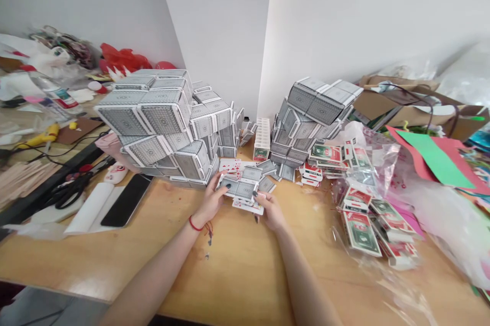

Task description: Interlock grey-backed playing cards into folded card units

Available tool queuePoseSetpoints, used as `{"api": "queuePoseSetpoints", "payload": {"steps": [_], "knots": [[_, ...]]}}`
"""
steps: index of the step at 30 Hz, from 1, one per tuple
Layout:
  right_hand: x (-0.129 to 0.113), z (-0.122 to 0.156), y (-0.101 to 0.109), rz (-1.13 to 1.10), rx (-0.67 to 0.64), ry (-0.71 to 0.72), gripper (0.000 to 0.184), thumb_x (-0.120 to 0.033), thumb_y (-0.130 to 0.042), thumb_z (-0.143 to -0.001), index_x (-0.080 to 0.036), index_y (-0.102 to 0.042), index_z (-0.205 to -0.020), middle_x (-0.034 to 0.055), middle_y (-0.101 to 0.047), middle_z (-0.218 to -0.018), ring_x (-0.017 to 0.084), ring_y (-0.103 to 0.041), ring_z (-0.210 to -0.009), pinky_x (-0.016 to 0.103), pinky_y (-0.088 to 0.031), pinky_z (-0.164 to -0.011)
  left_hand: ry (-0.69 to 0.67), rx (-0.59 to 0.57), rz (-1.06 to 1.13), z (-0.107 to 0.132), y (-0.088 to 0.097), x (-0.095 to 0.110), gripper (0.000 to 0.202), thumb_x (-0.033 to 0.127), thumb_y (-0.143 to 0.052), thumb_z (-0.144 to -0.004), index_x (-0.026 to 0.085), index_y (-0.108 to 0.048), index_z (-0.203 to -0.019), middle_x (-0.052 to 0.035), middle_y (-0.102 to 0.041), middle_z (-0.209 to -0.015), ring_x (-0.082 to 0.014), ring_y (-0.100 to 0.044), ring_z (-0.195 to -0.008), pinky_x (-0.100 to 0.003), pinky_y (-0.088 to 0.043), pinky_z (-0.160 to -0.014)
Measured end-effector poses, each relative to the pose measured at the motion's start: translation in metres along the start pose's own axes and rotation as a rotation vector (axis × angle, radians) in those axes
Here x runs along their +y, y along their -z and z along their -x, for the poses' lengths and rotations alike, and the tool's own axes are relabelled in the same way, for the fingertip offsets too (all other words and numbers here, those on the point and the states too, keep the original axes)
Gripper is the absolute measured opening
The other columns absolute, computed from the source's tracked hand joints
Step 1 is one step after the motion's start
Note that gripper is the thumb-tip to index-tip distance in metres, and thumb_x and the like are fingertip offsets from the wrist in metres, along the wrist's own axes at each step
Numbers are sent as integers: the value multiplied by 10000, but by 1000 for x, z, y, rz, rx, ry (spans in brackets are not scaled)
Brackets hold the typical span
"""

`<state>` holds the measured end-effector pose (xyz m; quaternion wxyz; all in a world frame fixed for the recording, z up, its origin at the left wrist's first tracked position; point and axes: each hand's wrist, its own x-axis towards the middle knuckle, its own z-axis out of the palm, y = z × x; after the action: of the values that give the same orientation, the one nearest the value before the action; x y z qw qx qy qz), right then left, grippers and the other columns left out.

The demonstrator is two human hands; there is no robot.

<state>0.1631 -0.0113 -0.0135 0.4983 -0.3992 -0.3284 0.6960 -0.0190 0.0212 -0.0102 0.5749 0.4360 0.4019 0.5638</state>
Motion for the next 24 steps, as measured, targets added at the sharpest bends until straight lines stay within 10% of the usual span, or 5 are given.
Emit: {"api": "queuePoseSetpoints", "payload": {"steps": [9, 24], "knots": [[-5, -9, 6, -125, 171, 129, 206, -278, -662, -657, -141, -588, -792, -3, -611, -561, 95, -538, -386, 176, -452, -317, 128, 23, 16, 3, 0, 0, 338, 228, -624, -629, 212, -516, -949, -32, -595, -986, -164, -578, -807, -272, -458, -660], [3, 9, -16, 81, -542, -350, 354, -346, -554, -752, -189, -345, -990, 47, -663, -671, 181, -635, -504, 237, -475, -403, 130, 91, 128, -1, -6, -8, 367, 268, -598, -668, 199, -446, -995, -70, -584, -1071, -184, -608, -817, -371, -479, -752]]}}
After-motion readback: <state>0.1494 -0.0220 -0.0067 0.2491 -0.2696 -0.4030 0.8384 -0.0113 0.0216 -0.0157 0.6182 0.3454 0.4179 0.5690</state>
